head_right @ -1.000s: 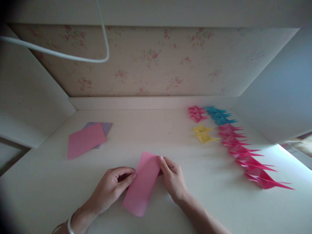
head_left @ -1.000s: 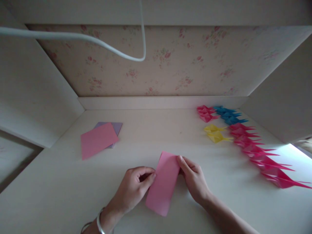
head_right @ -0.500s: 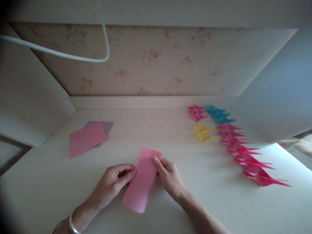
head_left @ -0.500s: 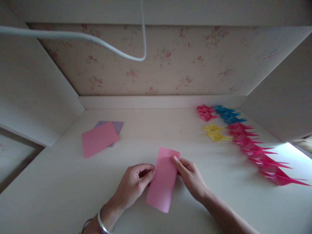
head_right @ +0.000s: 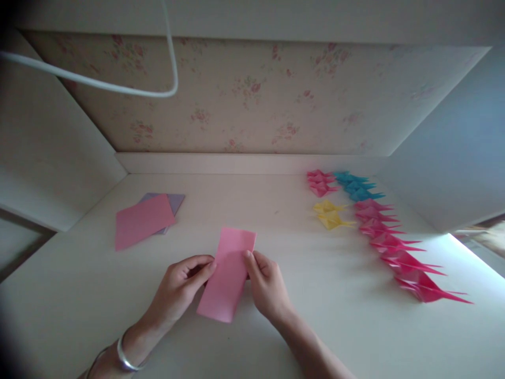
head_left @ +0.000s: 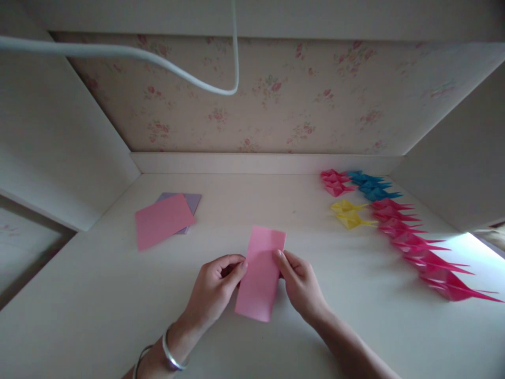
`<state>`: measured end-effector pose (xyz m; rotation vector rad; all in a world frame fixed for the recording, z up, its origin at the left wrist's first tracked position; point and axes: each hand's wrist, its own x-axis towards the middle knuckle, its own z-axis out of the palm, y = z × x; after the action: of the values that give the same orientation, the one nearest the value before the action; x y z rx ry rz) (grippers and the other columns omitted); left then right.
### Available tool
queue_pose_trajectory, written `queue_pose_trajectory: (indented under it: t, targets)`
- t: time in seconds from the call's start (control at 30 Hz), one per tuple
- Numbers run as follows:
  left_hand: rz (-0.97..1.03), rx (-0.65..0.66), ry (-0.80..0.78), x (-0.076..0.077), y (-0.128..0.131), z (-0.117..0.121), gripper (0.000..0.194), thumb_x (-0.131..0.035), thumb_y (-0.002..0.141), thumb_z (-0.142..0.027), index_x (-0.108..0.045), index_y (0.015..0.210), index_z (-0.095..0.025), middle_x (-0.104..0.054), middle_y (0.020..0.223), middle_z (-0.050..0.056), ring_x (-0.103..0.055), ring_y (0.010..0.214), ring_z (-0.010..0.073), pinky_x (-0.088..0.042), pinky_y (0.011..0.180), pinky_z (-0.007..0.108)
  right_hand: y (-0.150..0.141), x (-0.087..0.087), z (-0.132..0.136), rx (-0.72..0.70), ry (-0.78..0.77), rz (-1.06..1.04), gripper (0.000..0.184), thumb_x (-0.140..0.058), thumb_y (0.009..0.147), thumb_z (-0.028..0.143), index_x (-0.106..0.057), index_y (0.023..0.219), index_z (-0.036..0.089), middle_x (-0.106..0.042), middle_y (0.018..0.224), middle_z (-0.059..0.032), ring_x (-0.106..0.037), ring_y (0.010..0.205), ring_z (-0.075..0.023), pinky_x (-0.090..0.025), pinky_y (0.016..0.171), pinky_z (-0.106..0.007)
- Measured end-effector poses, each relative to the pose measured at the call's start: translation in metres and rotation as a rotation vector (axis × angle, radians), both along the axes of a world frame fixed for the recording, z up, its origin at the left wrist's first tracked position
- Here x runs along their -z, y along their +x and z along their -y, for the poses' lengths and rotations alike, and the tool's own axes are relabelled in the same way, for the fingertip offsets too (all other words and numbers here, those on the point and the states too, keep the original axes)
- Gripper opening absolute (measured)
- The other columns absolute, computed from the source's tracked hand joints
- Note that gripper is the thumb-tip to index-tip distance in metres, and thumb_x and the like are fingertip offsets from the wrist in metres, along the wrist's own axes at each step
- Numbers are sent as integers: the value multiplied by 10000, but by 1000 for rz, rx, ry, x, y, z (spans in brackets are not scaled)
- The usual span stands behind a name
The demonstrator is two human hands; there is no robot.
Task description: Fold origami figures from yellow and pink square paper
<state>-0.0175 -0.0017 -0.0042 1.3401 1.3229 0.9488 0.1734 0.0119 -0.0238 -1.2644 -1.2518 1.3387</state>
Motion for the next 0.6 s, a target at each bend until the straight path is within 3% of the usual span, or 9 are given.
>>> queue_pose_trajectory:
  t: [0.2,0.43,0.6]
  targets:
    - [-15,-29,12,2,-2,-1,271,-608,905,-406,-744,905,-172,-734,818,36,-645,763,187,-498,659,239,4,-2,3,-159,-71,-35,491,-482,934,589,-532,682,170,-523,619,2,-490,580,-127,-383,560,-243]
    - [-47,-37,30,2,-2,0,287,-611,900,-428,-714,821,-172,-709,794,25,-602,712,163,-458,627,221,6,-3,4,-132,-22,78,511,-481,933,596,-520,642,179,-566,582,-5,-542,540,-128,-400,508,-225]
    - [-31,-82,10,2,-2,0,280,-629,886,-441,-719,874,-176,-685,756,11,-590,695,160,-456,619,213,8,-6,6,-228,-88,67,513,-474,941,592,-578,666,171,-640,536,-31,-590,496,-136,-438,501,-225]
